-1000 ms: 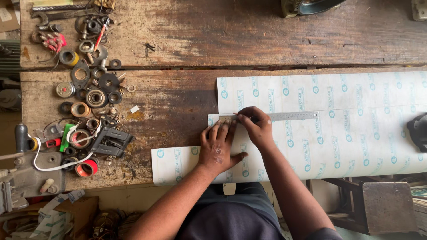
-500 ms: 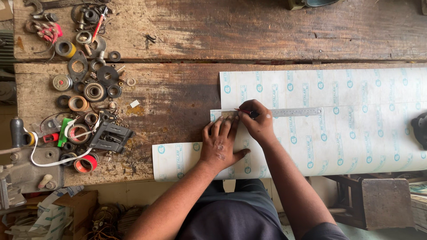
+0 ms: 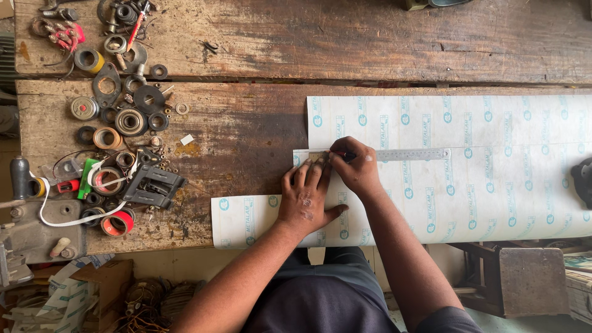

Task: The person unrolls a length of white adhesive-backed sheeting on a wooden workbench and measures it with a steel ruler, drawing straight guide lines with a pen at several positions along the roll. They reposition the ruler repeatedly to mark multiple lines across the material.

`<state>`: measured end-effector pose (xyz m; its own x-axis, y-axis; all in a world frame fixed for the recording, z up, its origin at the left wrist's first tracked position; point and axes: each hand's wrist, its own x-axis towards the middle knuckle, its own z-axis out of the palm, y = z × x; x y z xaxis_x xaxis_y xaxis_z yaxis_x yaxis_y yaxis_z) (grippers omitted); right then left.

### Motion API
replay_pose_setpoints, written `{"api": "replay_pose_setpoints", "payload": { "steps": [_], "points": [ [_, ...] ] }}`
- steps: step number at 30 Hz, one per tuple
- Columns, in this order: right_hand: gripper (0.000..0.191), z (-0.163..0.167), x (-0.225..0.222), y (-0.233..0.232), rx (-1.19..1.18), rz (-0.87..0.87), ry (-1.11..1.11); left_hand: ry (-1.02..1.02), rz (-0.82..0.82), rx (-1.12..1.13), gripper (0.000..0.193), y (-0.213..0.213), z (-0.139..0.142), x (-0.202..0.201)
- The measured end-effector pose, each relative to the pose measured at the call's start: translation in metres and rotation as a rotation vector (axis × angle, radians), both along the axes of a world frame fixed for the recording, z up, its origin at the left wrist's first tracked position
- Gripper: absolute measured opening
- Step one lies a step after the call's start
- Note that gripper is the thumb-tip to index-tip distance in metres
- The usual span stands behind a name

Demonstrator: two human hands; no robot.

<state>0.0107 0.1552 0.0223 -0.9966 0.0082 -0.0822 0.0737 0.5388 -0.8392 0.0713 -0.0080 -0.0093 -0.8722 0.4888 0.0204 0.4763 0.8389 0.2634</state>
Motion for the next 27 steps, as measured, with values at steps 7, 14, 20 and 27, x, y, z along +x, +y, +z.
{"api": "replay_pose_setpoints", "payload": {
  "steps": [7, 14, 20, 27],
  "points": [
    [0.014, 0.001, 0.001, -0.002, 0.016, -0.003, 0.04, 0.005, -0.001, 0.012, 0.11, 0.001, -0.001, 0.001],
    [0.014, 0.004, 0.002, -0.004, 0.01, -0.013, 0.05, 0.004, 0.005, 0.027, 0.111, 0.0, 0.0, 0.0],
    [0.013, -0.011, 0.001, 0.002, -0.043, -0.015, 0.049, -0.019, 0.006, 0.019, 0.11, 0.0, 0.004, 0.0],
    [0.01, -0.026, 0.013, 0.044, -0.414, -0.152, 0.034, -0.009, 0.014, 0.044, 0.108, -0.001, 0.007, -0.002]
  ]
}}
